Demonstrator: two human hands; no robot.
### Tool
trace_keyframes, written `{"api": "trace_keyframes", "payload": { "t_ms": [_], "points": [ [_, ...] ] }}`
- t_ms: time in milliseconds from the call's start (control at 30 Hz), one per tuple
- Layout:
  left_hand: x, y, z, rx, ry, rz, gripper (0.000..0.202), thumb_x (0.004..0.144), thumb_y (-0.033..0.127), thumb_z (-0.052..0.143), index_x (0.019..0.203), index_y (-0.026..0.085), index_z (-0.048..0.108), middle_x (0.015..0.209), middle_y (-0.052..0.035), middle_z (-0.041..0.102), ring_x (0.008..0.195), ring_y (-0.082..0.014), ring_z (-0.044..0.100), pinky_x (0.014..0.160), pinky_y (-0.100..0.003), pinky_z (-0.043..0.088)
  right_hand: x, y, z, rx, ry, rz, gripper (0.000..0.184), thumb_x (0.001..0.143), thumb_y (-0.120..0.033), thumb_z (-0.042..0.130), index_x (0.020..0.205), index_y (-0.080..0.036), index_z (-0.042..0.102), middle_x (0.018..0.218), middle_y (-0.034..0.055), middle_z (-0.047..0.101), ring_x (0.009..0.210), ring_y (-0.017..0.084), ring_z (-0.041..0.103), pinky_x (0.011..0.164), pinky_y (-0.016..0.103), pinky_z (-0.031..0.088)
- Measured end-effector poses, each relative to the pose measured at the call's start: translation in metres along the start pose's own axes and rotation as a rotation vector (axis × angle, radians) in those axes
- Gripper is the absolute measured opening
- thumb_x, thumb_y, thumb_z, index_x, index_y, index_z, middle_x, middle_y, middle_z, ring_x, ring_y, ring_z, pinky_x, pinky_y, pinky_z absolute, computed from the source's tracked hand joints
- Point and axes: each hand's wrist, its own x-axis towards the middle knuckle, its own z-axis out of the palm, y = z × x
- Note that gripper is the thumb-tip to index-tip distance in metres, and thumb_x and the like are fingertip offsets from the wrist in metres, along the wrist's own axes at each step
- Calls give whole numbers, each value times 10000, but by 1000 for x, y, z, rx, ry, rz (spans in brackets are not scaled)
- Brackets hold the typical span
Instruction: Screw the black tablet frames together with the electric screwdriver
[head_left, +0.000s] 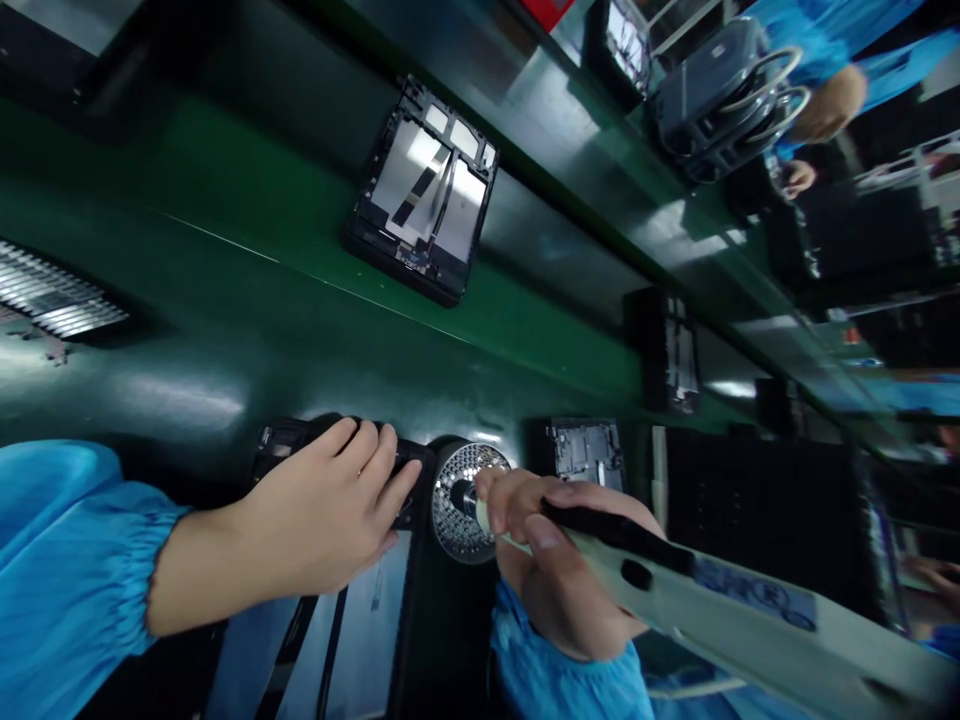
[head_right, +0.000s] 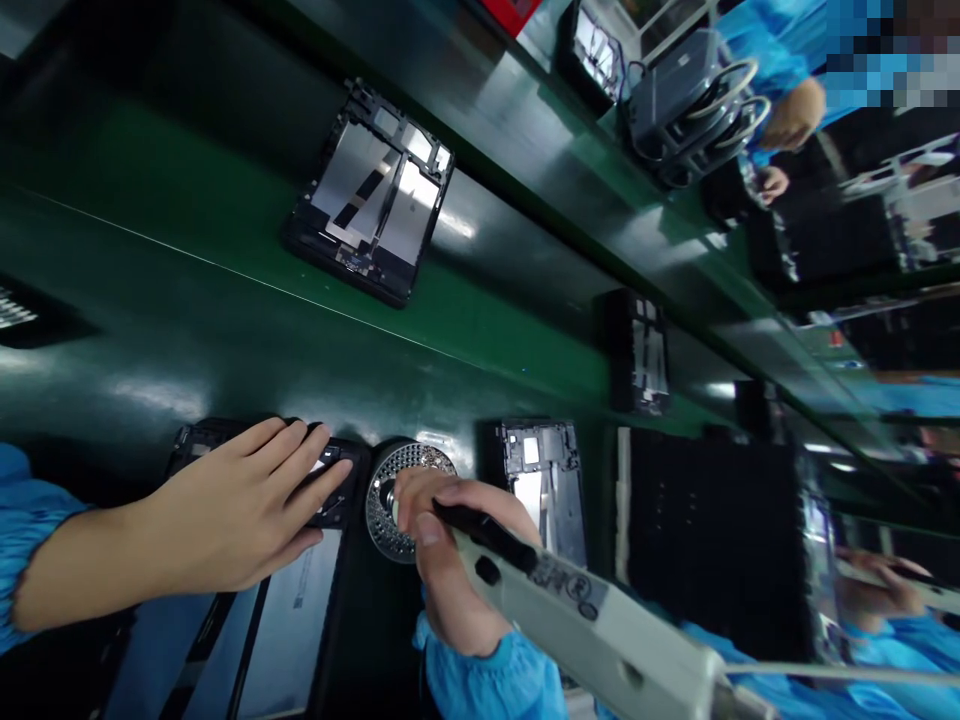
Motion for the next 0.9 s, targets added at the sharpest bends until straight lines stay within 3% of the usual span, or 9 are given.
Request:
{"api": "trace_keyframes", "payload": {
  "t_ms": [467,700,900],
  "points": [
    [4,-1,-8,125,-42,30,548,961,506,538,1316,110,670,1224,-227,702,1057,-377,674,888,-485,509,-1,5,0,43,-8,-36,295,847,-95,598,1089,-238,688,641,-53,575,582,124,562,672,373,533],
    [2,-2,-7,125,-54,41,549,996,472,466,1357,94,633,1244,-242,684,1086,-393,662,902,-500,498,6,-22,-2,28,-48,-8,347,858,-91,599,1143,-270,682,668,-49,592,625,136,583,691,389,530],
    [1,-2,-7,103,-24,21,513,1010,434,442,1342,100,646,1224,-224,699,1065,-376,675,900,-490,501,23,-27,16,18,-89,-38,342,844,-75,611,1110,-270,700,637,-60,557,591,128,561,666,384,519]
  ]
}}
